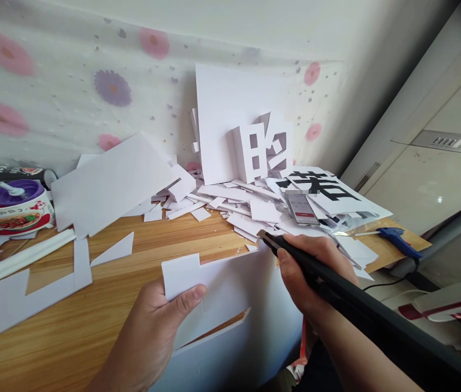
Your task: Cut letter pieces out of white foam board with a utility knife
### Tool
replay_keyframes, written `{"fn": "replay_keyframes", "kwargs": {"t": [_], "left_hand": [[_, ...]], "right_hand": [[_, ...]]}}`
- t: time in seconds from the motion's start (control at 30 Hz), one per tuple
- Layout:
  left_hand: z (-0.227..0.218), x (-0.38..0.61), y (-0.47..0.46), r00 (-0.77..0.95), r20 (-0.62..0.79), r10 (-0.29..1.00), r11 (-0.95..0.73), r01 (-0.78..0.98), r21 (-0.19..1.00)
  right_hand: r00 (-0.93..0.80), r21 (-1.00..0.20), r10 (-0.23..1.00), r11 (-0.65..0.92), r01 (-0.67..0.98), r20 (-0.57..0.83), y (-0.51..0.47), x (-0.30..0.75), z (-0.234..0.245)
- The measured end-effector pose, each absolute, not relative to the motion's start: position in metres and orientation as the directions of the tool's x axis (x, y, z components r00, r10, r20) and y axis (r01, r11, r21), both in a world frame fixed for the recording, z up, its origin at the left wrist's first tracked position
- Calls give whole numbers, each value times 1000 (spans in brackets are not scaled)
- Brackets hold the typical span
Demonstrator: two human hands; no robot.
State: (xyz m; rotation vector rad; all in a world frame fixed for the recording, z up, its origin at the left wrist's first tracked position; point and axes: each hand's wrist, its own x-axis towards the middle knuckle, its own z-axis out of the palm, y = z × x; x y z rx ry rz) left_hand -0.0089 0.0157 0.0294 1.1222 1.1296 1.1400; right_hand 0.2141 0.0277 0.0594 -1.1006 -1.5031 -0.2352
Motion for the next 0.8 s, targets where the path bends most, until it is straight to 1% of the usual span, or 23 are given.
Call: {"fn": "replay_keyframes", "kwargs": {"t": [0.17,0.4,0.5,0.57,0.73,0.8], "left_hand": [[30,-9,17,71,-92,993,100,-129,987],[34,-11,16,82,-95,992,108,-166,980],[33,-12,15,75,-95,993,106,-172,979],[32,-12,15,72,-92,993,103,-168,980],[31,-13,16,70,-91,993,101,-162,982],[32,-12,16,60,-99,993,108,-170,980]], "right_hand": [[120,-399,464,570,718,878,28,211,52],[165,-421,459,539,729,873,27,208,54],[132,-400,454,567,720,881,29,208,52],[118,-374,428,583,721,896,30,208,50],[110,-358,421,574,736,900,32,209,46],[98,-332,394,586,739,914,32,210,46]]}}
